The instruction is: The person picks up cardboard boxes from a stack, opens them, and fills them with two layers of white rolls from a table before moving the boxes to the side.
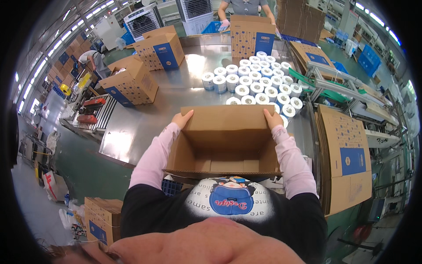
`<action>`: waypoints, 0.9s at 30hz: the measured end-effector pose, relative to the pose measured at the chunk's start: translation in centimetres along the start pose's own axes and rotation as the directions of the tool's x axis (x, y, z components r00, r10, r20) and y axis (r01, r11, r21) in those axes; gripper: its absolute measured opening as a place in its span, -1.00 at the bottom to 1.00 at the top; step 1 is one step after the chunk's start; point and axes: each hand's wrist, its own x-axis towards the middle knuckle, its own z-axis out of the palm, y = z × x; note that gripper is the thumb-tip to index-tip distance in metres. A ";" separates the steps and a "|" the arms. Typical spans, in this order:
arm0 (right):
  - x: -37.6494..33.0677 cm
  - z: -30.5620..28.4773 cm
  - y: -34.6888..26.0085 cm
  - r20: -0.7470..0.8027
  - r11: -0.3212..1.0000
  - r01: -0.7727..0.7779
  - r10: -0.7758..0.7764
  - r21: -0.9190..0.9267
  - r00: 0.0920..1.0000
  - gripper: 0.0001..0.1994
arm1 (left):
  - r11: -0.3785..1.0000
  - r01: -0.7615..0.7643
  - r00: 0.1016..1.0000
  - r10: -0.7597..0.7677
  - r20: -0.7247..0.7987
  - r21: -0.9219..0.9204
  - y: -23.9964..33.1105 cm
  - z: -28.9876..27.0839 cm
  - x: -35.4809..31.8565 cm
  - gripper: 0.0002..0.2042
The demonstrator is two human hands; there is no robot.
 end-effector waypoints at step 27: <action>0.6 0.4 2.8 -0.019 0.876 0.179 -0.191 0.448 0.981 -0.65 | 0.606 -0.628 0.741 0.275 0.613 0.487 9.6 38.0 11.5 -0.42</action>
